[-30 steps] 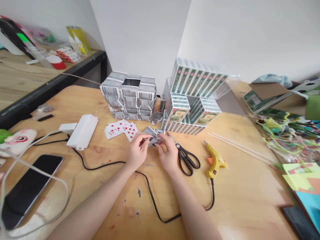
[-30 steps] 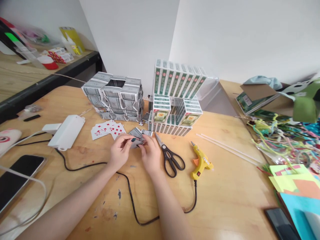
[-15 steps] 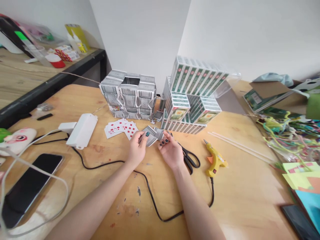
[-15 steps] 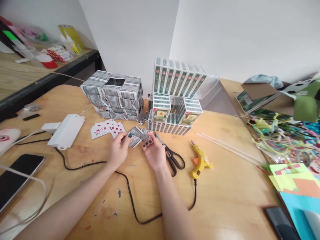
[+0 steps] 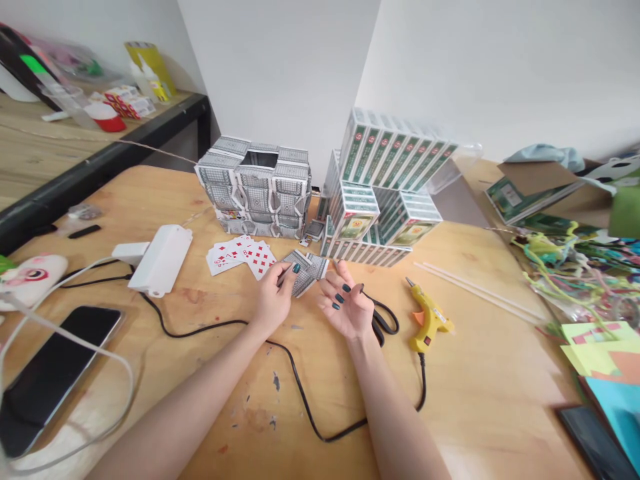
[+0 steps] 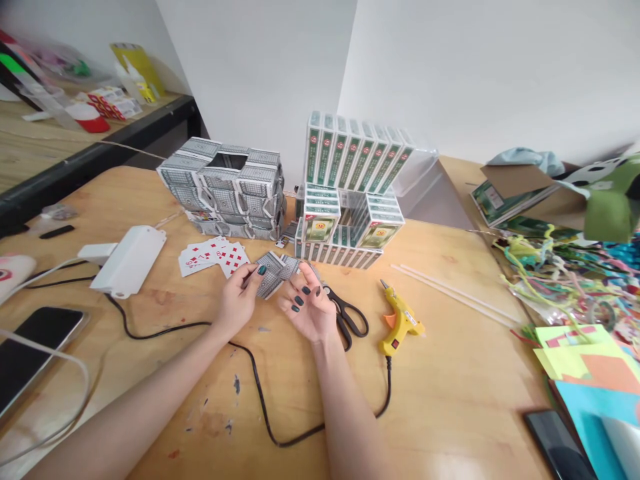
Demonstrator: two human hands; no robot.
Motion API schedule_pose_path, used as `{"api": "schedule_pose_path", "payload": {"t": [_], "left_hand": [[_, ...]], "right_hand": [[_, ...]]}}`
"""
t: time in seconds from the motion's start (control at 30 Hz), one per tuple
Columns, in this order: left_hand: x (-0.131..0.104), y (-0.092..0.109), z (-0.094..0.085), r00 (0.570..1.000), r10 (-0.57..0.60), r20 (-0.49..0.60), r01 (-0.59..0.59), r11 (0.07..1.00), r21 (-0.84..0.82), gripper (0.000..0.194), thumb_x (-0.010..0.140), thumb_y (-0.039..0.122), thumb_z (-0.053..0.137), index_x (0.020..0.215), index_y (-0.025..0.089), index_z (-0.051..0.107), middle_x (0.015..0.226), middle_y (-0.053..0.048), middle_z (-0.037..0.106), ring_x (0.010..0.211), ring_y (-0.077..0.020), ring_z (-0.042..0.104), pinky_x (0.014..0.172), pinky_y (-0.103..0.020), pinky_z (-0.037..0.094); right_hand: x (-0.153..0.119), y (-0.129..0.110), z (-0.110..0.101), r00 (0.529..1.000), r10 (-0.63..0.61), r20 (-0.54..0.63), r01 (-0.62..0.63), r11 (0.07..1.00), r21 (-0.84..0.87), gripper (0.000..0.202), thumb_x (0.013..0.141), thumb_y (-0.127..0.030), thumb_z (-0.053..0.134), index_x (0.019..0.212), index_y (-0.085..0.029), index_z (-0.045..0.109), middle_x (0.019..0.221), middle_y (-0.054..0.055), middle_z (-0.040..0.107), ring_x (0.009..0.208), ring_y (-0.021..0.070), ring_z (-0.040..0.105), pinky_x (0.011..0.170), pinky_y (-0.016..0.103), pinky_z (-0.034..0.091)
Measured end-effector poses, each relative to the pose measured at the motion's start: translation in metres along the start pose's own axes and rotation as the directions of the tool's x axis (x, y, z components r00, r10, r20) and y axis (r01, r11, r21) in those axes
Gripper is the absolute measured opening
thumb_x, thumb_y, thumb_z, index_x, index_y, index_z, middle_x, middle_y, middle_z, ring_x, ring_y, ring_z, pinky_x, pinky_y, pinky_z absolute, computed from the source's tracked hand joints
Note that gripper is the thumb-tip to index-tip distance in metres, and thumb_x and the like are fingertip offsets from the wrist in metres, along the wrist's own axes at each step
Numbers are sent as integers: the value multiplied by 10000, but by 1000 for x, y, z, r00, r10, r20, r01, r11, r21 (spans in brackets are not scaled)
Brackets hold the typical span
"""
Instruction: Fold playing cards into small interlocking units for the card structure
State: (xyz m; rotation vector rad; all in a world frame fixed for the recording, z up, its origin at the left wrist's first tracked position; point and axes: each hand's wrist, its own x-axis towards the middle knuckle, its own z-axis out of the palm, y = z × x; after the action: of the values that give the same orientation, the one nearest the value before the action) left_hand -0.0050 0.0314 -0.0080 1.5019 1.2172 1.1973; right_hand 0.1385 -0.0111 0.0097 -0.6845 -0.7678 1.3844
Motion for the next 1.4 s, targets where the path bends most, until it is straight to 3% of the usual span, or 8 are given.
{"api": "schedule_pose_path", "payload": {"t": [0.13,0.33,0.5,0.77,1.0,1.13,1.4], "left_hand": [[0,-1,1,1000,12,-2,-11,1000,25,194,844,348,464,852,175,553,773,-11,566,712,-128,519,650,-227,404],[0,-2,1,999,33,-3,-33,997,68,202,835,353,474,855,169,556,757,-10,567,698,-127,522,642,-228,417],[0,0,1,1000,18,4,-18,997,76,218,834,369,476,846,168,559,735,-4,560,675,-120,510,626,-219,413],[-1,0,1,1000,3,11,-4,997,74,230,822,378,487,849,166,573,734,-12,574,670,-128,515,608,-219,413],[-1,2,2,999,-36,-39,35,999,-25,235,817,387,500,852,164,564,736,-16,602,651,-124,535,582,-212,410],[-1,2,2,995,-53,-80,47,996,-71,210,812,376,517,836,170,548,634,13,553,575,-106,502,528,-198,383],[-2,6,1,993,-23,-115,15,997,-74,198,805,362,527,751,174,499,556,35,499,487,-84,449,462,-190,338]], "right_hand": [[-1,-3,3,993,92,79,-109,964,242,490,573,-491,735,1005,-307,599,607,-64,195,487,94,144,426,222,200],[-1,-4,5,987,122,107,-156,892,425,400,566,-411,781,922,-311,628,578,-81,183,466,76,98,445,230,161],[-1,-3,4,980,145,137,-191,886,423,462,489,-478,799,888,-314,635,531,-93,181,446,71,105,444,234,166],[-1,-3,4,981,153,116,-187,901,392,448,515,-540,760,874,-303,632,512,-89,250,435,71,178,435,226,206],[7,1,-2,963,246,-110,-204,931,302,353,612,-192,741,939,-261,629,751,-38,624,563,71,495,556,225,422],[12,6,-6,931,304,-202,-250,934,255,230,655,-123,699,873,-181,656,813,9,690,614,68,595,579,175,480],[12,7,-5,924,315,-217,-277,942,187,211,673,-130,695,880,-164,668,869,44,717,737,118,674,606,177,531]]}}
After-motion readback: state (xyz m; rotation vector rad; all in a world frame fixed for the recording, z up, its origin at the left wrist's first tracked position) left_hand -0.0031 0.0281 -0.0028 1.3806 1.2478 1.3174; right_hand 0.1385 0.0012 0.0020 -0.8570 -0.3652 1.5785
